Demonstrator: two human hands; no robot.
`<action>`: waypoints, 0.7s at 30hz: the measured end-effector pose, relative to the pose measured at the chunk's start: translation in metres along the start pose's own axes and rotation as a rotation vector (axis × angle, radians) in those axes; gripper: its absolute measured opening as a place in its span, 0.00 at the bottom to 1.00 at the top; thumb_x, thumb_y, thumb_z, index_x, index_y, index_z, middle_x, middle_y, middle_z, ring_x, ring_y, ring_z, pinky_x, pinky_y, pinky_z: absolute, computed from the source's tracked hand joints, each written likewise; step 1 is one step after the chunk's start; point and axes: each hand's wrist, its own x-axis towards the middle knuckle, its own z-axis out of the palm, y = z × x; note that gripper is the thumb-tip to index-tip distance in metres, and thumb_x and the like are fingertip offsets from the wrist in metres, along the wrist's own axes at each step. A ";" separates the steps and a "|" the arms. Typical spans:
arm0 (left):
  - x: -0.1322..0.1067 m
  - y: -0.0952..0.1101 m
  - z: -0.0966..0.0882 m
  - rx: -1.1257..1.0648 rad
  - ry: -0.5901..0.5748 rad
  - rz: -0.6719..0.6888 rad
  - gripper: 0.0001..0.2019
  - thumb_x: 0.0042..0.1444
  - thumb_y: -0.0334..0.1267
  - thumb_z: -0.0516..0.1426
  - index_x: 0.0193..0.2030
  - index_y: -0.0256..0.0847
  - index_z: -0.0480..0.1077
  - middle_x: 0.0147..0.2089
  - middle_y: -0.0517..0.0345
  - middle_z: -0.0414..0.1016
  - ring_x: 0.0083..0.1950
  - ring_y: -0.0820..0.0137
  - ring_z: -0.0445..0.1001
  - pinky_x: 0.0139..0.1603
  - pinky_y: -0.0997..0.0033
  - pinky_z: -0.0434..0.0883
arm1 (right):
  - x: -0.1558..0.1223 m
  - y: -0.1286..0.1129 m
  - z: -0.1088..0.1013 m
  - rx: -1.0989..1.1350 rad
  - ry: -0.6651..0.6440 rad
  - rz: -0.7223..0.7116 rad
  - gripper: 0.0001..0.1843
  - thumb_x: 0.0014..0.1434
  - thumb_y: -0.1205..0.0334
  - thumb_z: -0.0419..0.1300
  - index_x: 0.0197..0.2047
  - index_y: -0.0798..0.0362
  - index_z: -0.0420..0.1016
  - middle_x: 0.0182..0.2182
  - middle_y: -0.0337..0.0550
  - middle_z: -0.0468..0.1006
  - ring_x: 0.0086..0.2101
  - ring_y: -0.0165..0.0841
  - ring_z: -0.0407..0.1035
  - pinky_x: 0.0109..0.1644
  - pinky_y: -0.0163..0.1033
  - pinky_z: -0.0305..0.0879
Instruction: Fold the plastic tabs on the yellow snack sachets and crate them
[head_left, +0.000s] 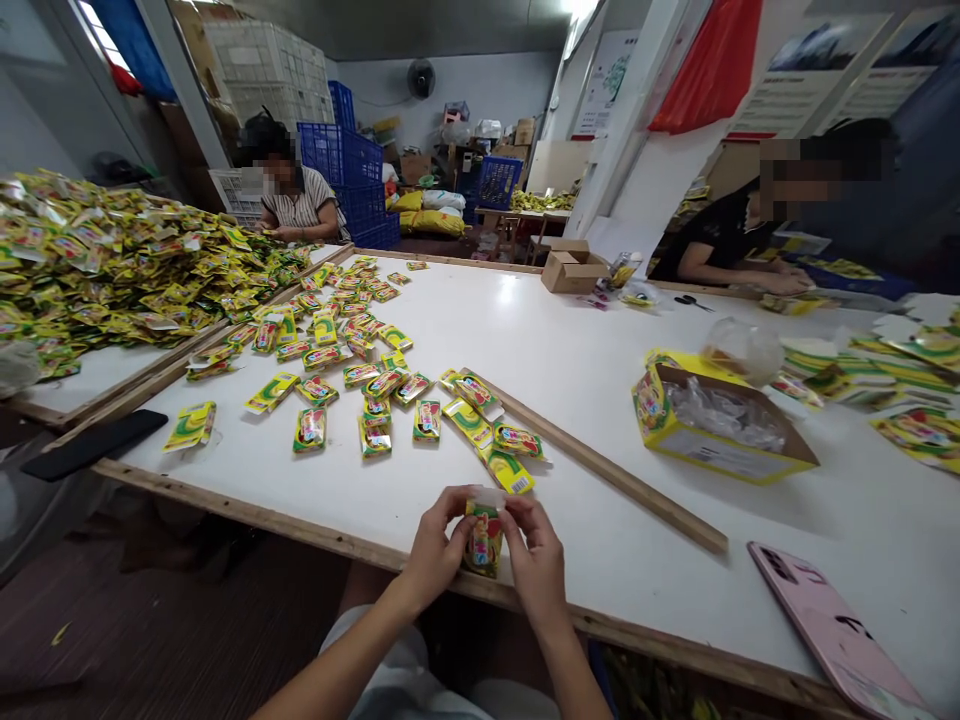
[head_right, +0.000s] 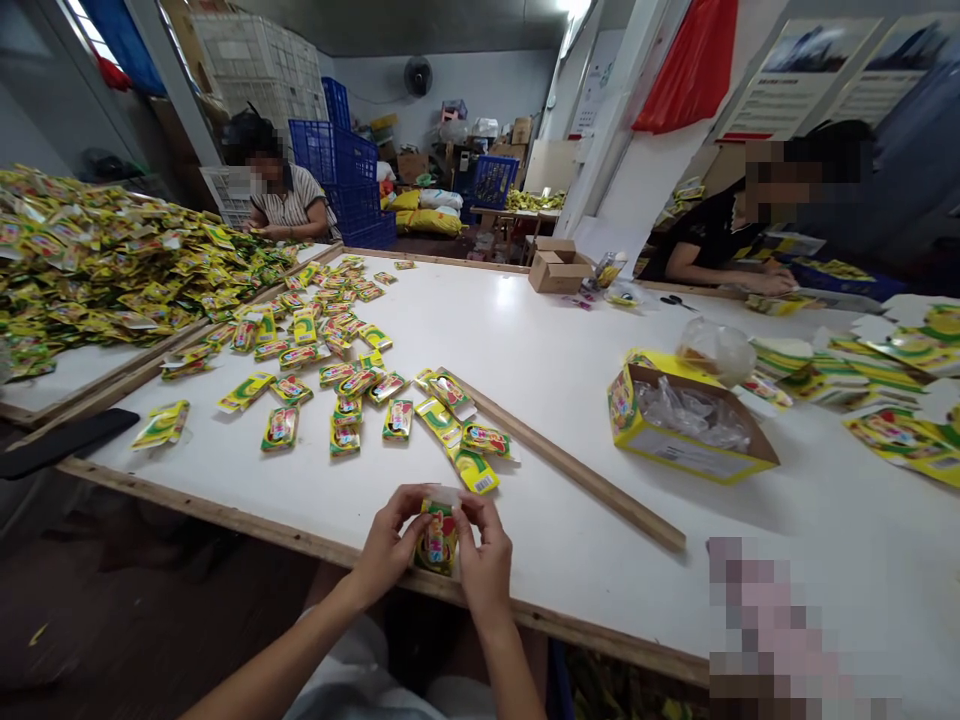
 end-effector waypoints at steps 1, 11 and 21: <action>0.001 0.000 0.001 -0.024 0.006 -0.004 0.11 0.60 0.33 0.54 0.50 0.42 0.65 0.49 0.52 0.74 0.51 0.65 0.73 0.54 0.63 0.70 | 0.001 0.001 0.000 0.017 0.011 0.007 0.16 0.57 0.52 0.61 0.45 0.51 0.75 0.40 0.46 0.80 0.41 0.39 0.74 0.46 0.43 0.70; 0.004 0.014 0.002 0.070 0.027 -0.008 0.05 0.58 0.36 0.57 0.38 0.39 0.73 0.40 0.52 0.77 0.44 0.65 0.75 0.48 0.66 0.70 | -0.002 -0.012 -0.003 -0.069 -0.077 -0.080 0.12 0.57 0.53 0.61 0.40 0.52 0.79 0.39 0.47 0.80 0.41 0.39 0.74 0.45 0.42 0.71; 0.017 0.012 0.005 0.045 0.075 -0.134 0.05 0.56 0.37 0.59 0.37 0.37 0.73 0.34 0.55 0.75 0.36 0.69 0.72 0.39 0.71 0.69 | 0.008 -0.015 0.001 -0.107 -0.067 -0.026 0.14 0.56 0.52 0.62 0.39 0.54 0.77 0.30 0.44 0.79 0.30 0.35 0.72 0.36 0.38 0.70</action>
